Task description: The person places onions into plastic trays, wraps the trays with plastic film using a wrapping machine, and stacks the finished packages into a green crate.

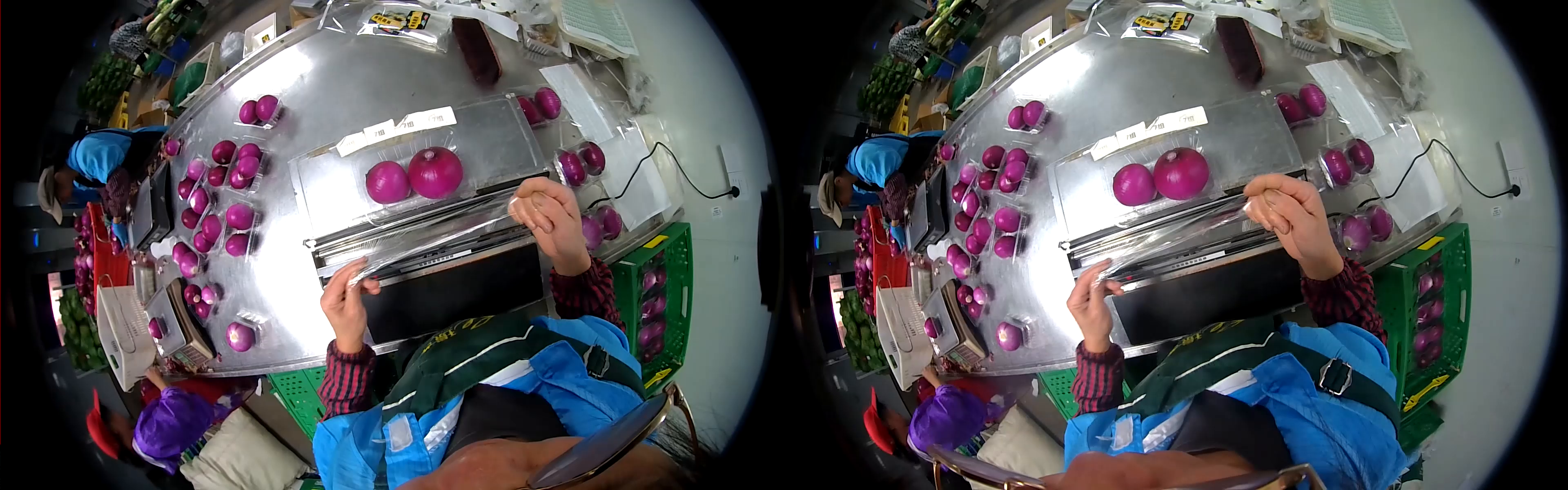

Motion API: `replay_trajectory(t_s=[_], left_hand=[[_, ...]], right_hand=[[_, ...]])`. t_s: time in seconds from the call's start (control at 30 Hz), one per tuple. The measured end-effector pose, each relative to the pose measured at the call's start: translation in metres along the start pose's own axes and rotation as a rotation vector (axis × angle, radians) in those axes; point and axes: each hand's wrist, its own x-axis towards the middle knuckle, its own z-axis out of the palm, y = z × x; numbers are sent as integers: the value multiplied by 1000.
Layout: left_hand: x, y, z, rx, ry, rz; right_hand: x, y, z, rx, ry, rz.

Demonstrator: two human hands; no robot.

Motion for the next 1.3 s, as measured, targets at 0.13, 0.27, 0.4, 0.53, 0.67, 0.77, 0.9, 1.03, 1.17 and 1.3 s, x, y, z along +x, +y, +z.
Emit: replay_trajectory(t_s=[0.13, 0.27, 0.4, 0.53, 0.67, 0.77, 0.9, 1.03, 1.17, 1.3], left_hand=[[33, 65, -4, -97, -14, 293], [138, 106, 24, -90, 91, 458], [223, 3, 29, 691, -218, 490], [191, -1, 29, 467, -595, 138], [149, 3, 15, 103, -715, -97], [118, 15, 18, 29, -623, -152], [54, 28, 7, 137, -655, -369], [-12, -11, -10, -71, -684, -660], [-13, -51, -6, -103, -616, -830], [-46, -64, -8, -346, -670, -948]], right_hand=[[31, -34, 18, -29, -247, -439], [119, -48, 26, -278, -34, -442], [191, 44, -45, -1086, -219, -250], [148, 68, -60, -972, -448, 156], [98, 32, -28, -712, -348, 408], [75, 26, -24, -566, -224, 477], [30, -7, -7, -648, -435, 776], [-36, 10, -13, -488, -460, 922], [-53, 39, -28, -335, -353, 1039], [-85, 46, -38, -323, -262, 1046]])
